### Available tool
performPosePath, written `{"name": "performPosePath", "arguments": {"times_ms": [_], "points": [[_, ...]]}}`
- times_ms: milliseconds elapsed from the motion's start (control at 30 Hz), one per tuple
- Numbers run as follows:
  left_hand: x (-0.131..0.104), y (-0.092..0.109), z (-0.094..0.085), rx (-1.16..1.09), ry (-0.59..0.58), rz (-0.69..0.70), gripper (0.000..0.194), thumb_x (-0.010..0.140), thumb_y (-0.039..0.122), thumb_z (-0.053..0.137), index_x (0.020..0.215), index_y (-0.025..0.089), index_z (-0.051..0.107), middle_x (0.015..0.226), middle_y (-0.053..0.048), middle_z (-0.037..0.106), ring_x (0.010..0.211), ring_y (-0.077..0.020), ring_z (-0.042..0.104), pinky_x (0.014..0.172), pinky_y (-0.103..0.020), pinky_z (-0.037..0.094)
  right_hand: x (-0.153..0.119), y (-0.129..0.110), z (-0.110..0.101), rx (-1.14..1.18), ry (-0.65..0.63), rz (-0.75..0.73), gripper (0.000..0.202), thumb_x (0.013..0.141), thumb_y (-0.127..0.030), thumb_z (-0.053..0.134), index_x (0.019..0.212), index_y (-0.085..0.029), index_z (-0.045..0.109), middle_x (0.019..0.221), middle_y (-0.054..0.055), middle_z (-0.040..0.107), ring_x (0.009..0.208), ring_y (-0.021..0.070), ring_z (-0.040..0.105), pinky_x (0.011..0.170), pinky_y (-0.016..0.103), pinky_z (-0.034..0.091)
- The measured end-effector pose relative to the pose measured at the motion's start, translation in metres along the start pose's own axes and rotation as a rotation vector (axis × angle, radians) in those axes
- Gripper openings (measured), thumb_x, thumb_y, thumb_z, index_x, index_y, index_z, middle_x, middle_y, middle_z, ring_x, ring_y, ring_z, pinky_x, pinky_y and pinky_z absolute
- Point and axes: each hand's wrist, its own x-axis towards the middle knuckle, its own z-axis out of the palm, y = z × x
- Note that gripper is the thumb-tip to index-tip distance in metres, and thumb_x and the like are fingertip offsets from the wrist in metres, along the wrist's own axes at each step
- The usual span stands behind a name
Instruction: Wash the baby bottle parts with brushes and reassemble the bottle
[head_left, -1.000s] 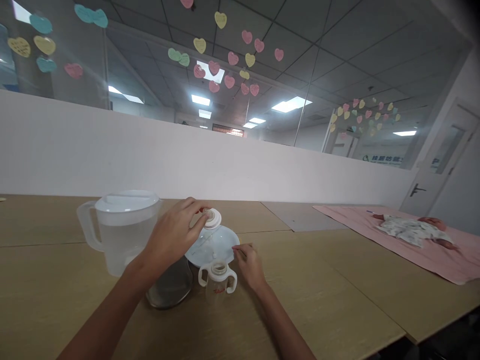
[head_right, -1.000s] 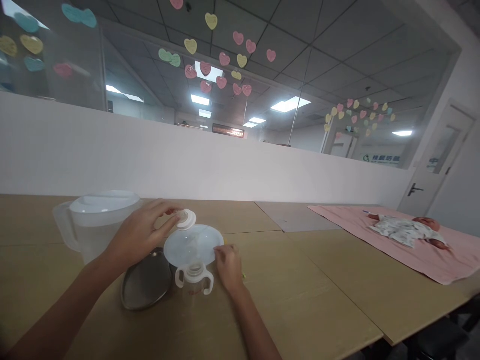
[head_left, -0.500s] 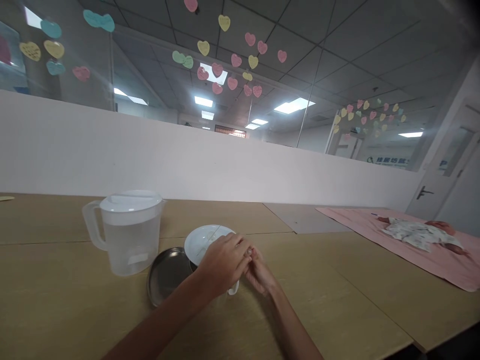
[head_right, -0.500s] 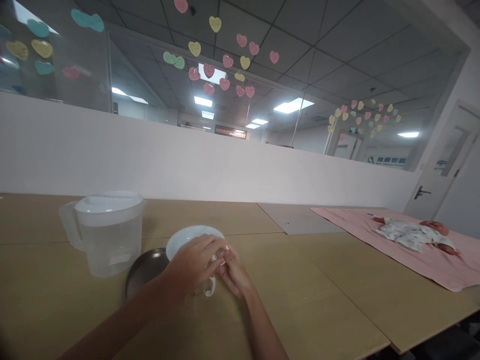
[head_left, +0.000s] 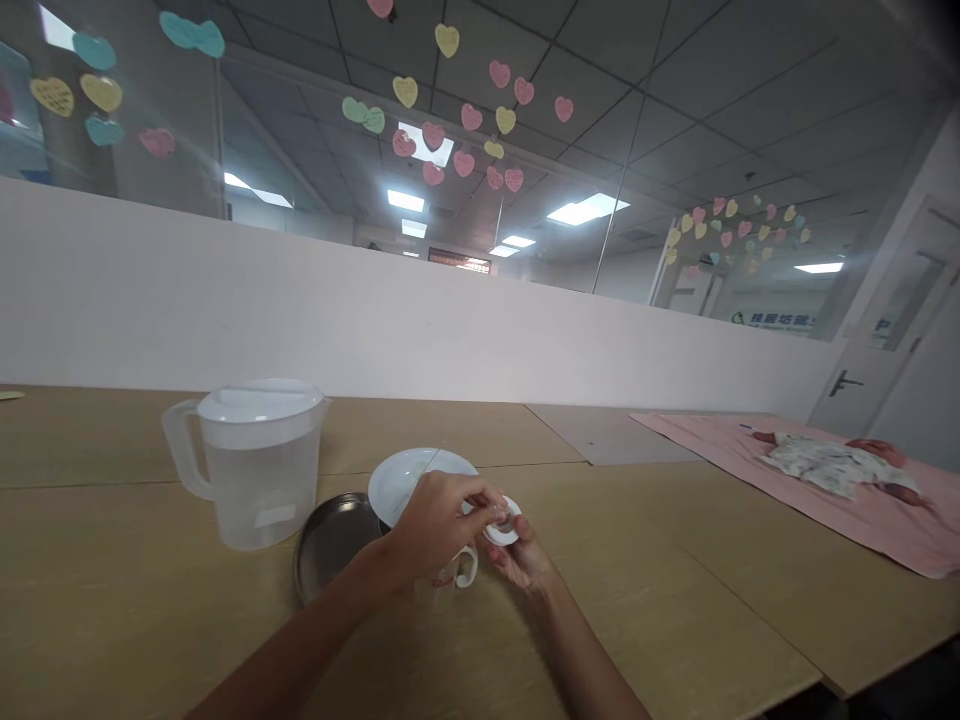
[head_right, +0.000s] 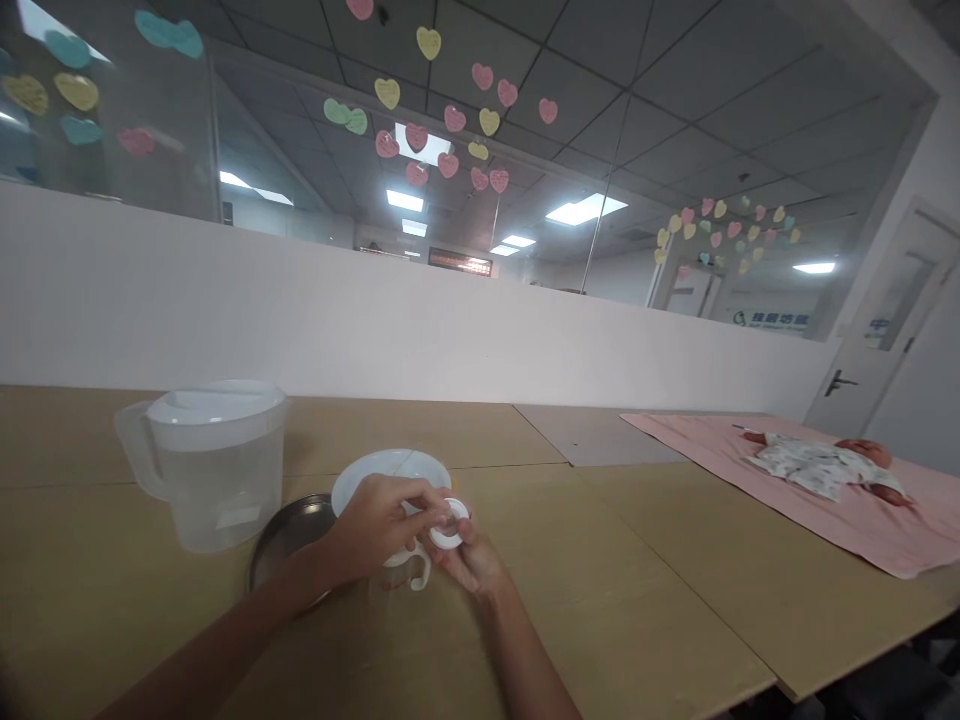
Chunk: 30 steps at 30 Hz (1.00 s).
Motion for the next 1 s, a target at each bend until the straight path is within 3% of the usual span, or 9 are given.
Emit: {"name": "performPosePath", "arguments": {"times_ms": [100, 233, 300, 400, 533, 633, 700, 867, 1000], "points": [[0.003, 0.001, -0.004, -0.34, -0.009, -0.136, 0.022, 0.075, 0.038, 0.055, 0.073, 0.018, 0.063, 0.067, -0.001, 0.066, 0.057, -0.0126, 0.06, 0.045, -0.019, 0.042, -0.004, -0.002, -0.005, -0.02, -0.032, 0.015, 0.047, 0.05, -0.054, 0.075, 0.081, -0.021, 0.06, 0.059, -0.003, 0.055, 0.035, 0.0027, 0.035, 0.032, 0.016, 0.03], [0.006, 0.0, -0.019, -0.59, 0.161, -0.225, 0.032, 0.074, 0.044, 0.055, 0.083, 0.014, 0.061, 0.079, -0.006, 0.066, 0.047, -0.0108, 0.057, 0.037, -0.019, 0.042, -0.004, -0.01, -0.005, 0.014, 0.032, -0.025, 0.043, 0.053, -0.047, 0.075, 0.086, -0.023, 0.062, 0.061, -0.003, 0.057, 0.037, 0.0033, 0.039, 0.03, 0.014, 0.028], [0.008, -0.004, -0.028, -0.442, 0.238, -0.186, 0.032, 0.075, 0.043, 0.054, 0.091, 0.015, 0.061, 0.089, -0.007, 0.065, 0.055, -0.0125, 0.06, 0.041, -0.021, 0.046, 0.001, -0.014, -0.002, 0.031, 0.176, -0.108, 0.039, 0.058, -0.04, 0.074, 0.092, -0.024, 0.062, 0.069, -0.002, 0.06, 0.045, 0.0048, 0.047, 0.039, 0.015, 0.039], [0.008, -0.023, -0.038, 0.063, 0.232, -0.109, 0.026, 0.081, 0.034, 0.045, 0.095, 0.021, 0.062, 0.1, -0.005, 0.064, 0.078, -0.0173, 0.062, 0.061, -0.027, 0.051, 0.012, -0.015, 0.0, -0.012, 0.365, -0.144, 0.039, 0.065, -0.031, 0.07, 0.102, -0.023, 0.06, 0.085, 0.001, 0.064, 0.059, 0.0073, 0.054, 0.055, 0.019, 0.048], [0.005, -0.062, -0.033, 0.598, -0.009, -0.176, 0.032, 0.079, 0.015, 0.039, 0.096, 0.023, 0.064, 0.106, -0.004, 0.062, 0.094, -0.0201, 0.059, 0.082, -0.032, 0.046, 0.02, -0.006, -0.007, -0.096, 0.452, -0.129, 0.042, 0.059, -0.02, 0.073, 0.1, -0.02, 0.061, 0.089, 0.001, 0.064, 0.071, 0.01, 0.058, 0.065, 0.02, 0.049], [0.001, -0.084, -0.026, 0.692, -0.197, -0.274, 0.04, 0.073, 0.008, 0.041, 0.102, 0.025, 0.062, 0.109, -0.004, 0.063, 0.098, -0.021, 0.059, 0.081, -0.03, 0.046, 0.022, -0.001, -0.013, -0.168, 0.493, -0.134, 0.038, 0.057, -0.021, 0.073, 0.094, -0.016, 0.063, 0.081, 0.001, 0.064, 0.074, 0.0121, 0.06, 0.073, 0.023, 0.05], [0.0, -0.09, -0.029, 0.693, -0.234, -0.308, 0.046, 0.07, 0.006, 0.042, 0.107, 0.025, 0.06, 0.112, -0.004, 0.062, 0.102, -0.0214, 0.057, 0.082, -0.03, 0.045, 0.022, 0.001, -0.015, -0.241, 0.537, -0.141, 0.038, 0.059, -0.026, 0.073, 0.093, -0.015, 0.062, 0.076, 0.001, 0.063, 0.072, 0.0129, 0.06, 0.073, 0.025, 0.05], [0.0, -0.066, -0.073, 0.647, 0.046, -0.351, 0.033, 0.079, 0.024, 0.039, 0.103, 0.024, 0.062, 0.1, -0.003, 0.067, 0.091, -0.0198, 0.061, 0.072, -0.026, 0.045, 0.022, 0.001, -0.012, -0.461, 0.595, -0.155, 0.069, 0.061, -0.038, 0.071, 0.122, -0.02, 0.043, 0.067, -0.003, 0.06, 0.051, 0.0115, 0.056, 0.04, 0.02, 0.043], [-0.012, -0.038, -0.123, 0.659, 0.451, -0.421, 0.029, 0.077, 0.04, 0.045, 0.089, 0.026, 0.067, 0.087, 0.0, 0.07, 0.079, -0.0195, 0.062, 0.063, -0.025, 0.041, 0.022, 0.001, -0.011, -0.537, 0.567, -0.125, 0.061, 0.059, -0.04, 0.071, 0.111, -0.016, 0.051, 0.063, -0.003, 0.058, 0.044, 0.009, 0.051, 0.033, 0.018, 0.037]]}}
